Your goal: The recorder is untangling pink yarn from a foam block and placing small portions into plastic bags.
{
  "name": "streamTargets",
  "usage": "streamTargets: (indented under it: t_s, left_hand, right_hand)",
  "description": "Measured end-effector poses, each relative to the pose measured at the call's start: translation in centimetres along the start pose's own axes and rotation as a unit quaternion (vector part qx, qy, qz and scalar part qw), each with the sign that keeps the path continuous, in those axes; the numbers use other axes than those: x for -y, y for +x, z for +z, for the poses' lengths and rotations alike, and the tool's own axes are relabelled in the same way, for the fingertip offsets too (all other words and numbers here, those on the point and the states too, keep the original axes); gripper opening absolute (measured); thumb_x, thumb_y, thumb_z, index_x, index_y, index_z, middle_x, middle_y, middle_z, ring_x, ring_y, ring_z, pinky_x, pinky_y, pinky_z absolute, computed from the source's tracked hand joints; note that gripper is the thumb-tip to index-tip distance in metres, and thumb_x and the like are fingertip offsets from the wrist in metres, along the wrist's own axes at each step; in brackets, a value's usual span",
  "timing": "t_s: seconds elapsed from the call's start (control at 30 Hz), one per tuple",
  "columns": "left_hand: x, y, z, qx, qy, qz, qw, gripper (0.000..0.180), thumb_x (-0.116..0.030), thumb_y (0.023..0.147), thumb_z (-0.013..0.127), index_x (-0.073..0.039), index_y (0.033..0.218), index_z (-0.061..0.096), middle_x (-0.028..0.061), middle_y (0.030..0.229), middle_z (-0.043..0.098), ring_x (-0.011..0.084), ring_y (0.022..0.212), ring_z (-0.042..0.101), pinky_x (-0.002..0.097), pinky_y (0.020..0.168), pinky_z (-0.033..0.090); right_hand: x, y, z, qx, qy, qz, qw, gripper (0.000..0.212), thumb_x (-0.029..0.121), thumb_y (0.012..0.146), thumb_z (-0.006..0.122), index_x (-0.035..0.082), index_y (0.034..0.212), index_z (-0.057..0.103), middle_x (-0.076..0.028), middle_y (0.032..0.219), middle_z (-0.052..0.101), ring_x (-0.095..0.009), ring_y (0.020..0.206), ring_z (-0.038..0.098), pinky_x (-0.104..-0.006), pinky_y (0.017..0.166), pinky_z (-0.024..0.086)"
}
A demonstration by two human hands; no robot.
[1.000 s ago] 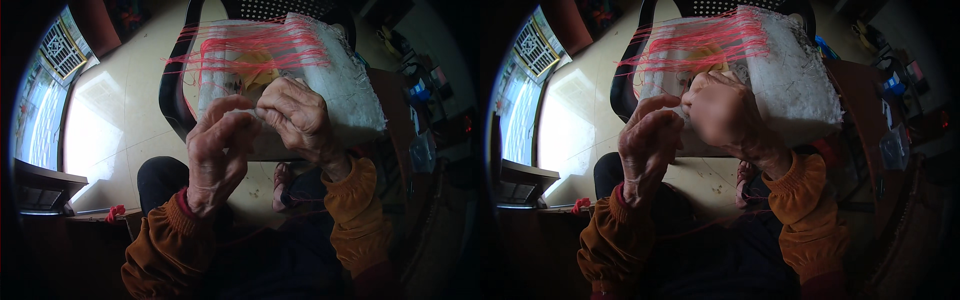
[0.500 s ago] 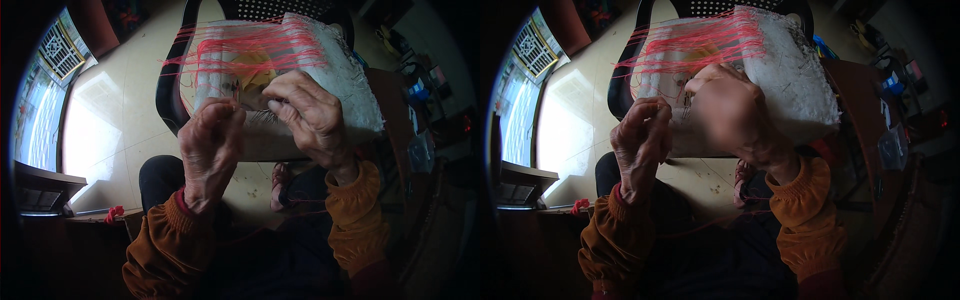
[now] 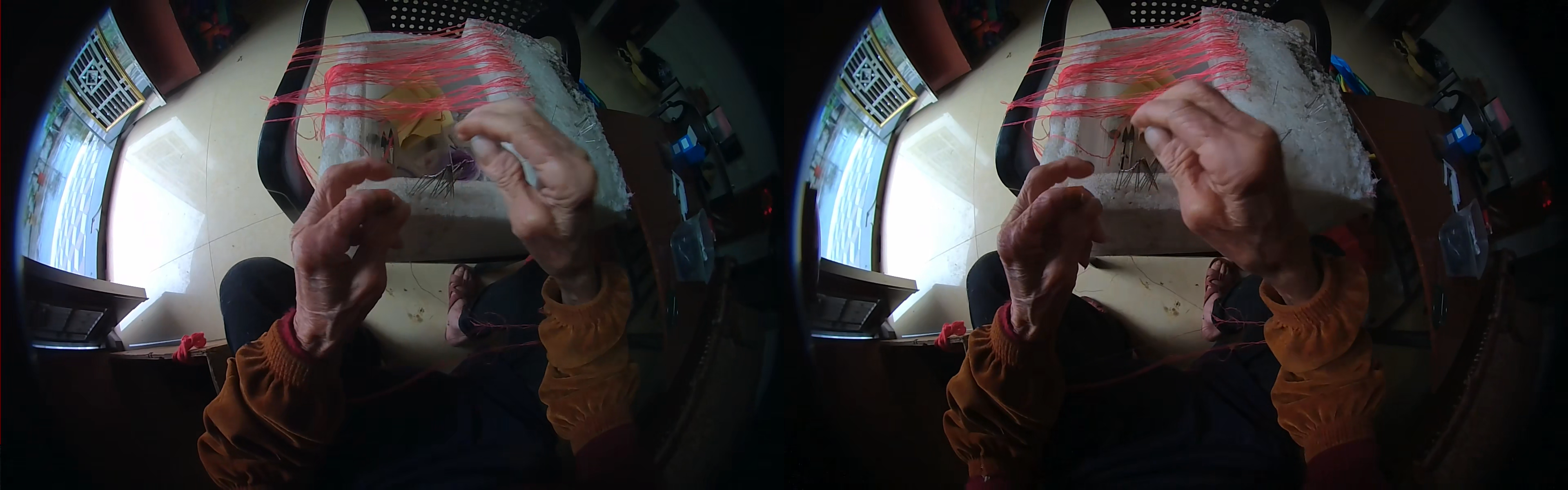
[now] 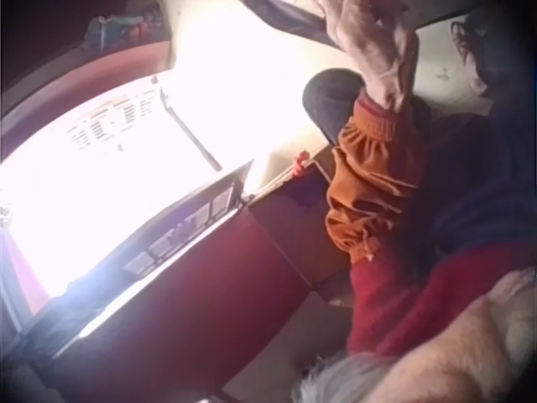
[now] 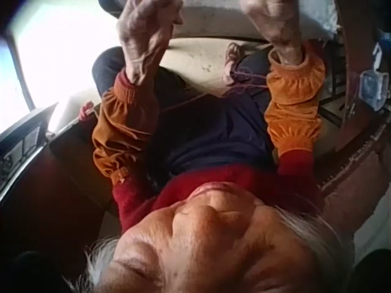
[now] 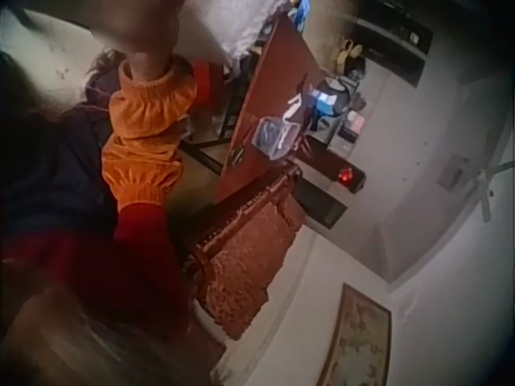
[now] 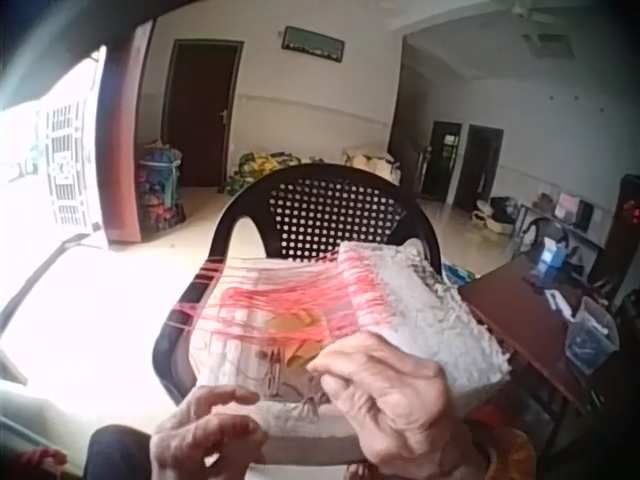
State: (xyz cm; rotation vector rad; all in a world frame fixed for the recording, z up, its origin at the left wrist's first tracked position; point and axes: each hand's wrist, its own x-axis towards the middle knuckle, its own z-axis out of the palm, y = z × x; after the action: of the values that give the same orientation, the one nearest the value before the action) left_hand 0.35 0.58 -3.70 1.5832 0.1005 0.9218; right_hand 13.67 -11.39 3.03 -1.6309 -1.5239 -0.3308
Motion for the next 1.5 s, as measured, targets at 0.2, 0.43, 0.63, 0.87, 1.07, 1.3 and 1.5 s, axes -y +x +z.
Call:
streamTargets:
  t_s: [0.2, 0.43, 0.63, 0.87, 1.07, 1.3, 1.5]
  left_hand:
    - [0.6, 1.6, 0.8, 0.026, 0.187, 0.105, 0.976, 0.012, 0.008, 0.074, 0.060, 0.001, 0.083, 0.059, 0.0117, 0.088, 0.060, 0.0218, 0.071, 0.061, 0.0291, 0.062, 0.048]
    - [0.6, 1.7, 1.0, 0.035, 0.159, 0.070, 0.984, 0.010, 0.008, 0.074, 0.060, 0.002, 0.082, 0.058, 0.0106, 0.083, 0.061, 0.0226, 0.071, 0.061, 0.0285, 0.064, 0.048]
    - [0.3, 1.4, 0.8, 0.008, 0.127, 0.015, 0.992, 0.008, 0.005, 0.076, 0.062, 0.003, 0.082, 0.058, 0.0092, 0.083, 0.061, 0.0177, 0.071, 0.061, 0.0266, 0.064, 0.048]
    - [-0.9, 1.2, 1.1, -0.009, 0.071, -0.085, 0.994, 0.008, 0.004, 0.077, 0.063, 0.003, 0.082, 0.058, 0.0076, 0.083, 0.061, 0.0138, 0.069, 0.058, 0.0247, 0.063, 0.046]
    - [-0.2, 1.2, 1.0, 0.020, 0.133, -0.002, 0.991, 0.007, 0.004, 0.083, 0.054, 0.003, 0.089, 0.058, 0.0072, 0.093, 0.059, 0.0070, 0.057, 0.049, 0.0193, 0.047, 0.037]
    - [-0.9, 2.3, 2.2, 0.000, 0.116, 0.037, 0.993, 0.008, 0.007, 0.075, 0.062, 0.003, 0.080, 0.058, 0.0075, 0.081, 0.061, 0.0137, 0.069, 0.058, 0.0233, 0.063, 0.045]
    - [-1.2, 2.9, 2.1, 0.028, 0.167, 0.042, 0.985, 0.006, 0.007, 0.074, 0.061, 0.003, 0.079, 0.059, 0.0079, 0.080, 0.061, 0.0138, 0.071, 0.058, 0.0233, 0.065, 0.044]
  right_hand:
    - [-0.3, -0.3, -1.3, 0.017, -0.057, -0.030, 0.998, 0.012, -0.006, 0.080, 0.056, -0.004, 0.092, 0.059, -0.011, 0.085, 0.059, -0.020, 0.079, 0.059, -0.0266, 0.068, 0.047]
    - [-2.0, -1.4, -0.1, 0.063, -0.094, -0.052, 0.992, 0.015, -0.006, 0.073, 0.060, -0.002, 0.087, 0.058, -0.011, 0.079, 0.057, -0.026, 0.071, 0.057, -0.0307, 0.063, 0.046]
    - [-2.0, -1.3, 0.2, 0.072, -0.076, -0.014, 0.994, 0.013, -0.005, 0.072, 0.061, -0.001, 0.084, 0.058, -0.009, 0.073, 0.055, -0.025, 0.067, 0.055, -0.0325, 0.061, 0.044]
    - [-3.0, -1.8, 0.9, 0.048, -0.053, -0.065, 0.995, 0.012, -0.005, 0.071, 0.062, -0.001, 0.081, 0.057, -0.009, 0.070, 0.052, -0.024, 0.064, 0.053, -0.0325, 0.058, 0.043]
    - [-2.5, -1.2, 0.6, 0.037, -0.047, -0.076, 0.995, 0.011, -0.006, 0.069, 0.062, -0.002, 0.078, 0.056, -0.009, 0.067, 0.050, -0.024, 0.062, 0.052, -0.0324, 0.056, 0.042]
    - [-2.5, -1.4, -0.9, 0.057, -0.122, -0.102, 0.986, 0.012, -0.005, 0.067, 0.063, -0.002, 0.077, 0.057, -0.009, 0.067, 0.049, -0.024, 0.062, 0.052, -0.0327, 0.056, 0.041]
    - [-3.2, -1.5, -1.6, 0.087, -0.145, -0.126, 0.978, 0.012, -0.002, 0.067, 0.065, -0.001, 0.077, 0.059, -0.008, 0.068, 0.051, -0.023, 0.064, 0.052, -0.0329, 0.060, 0.041]
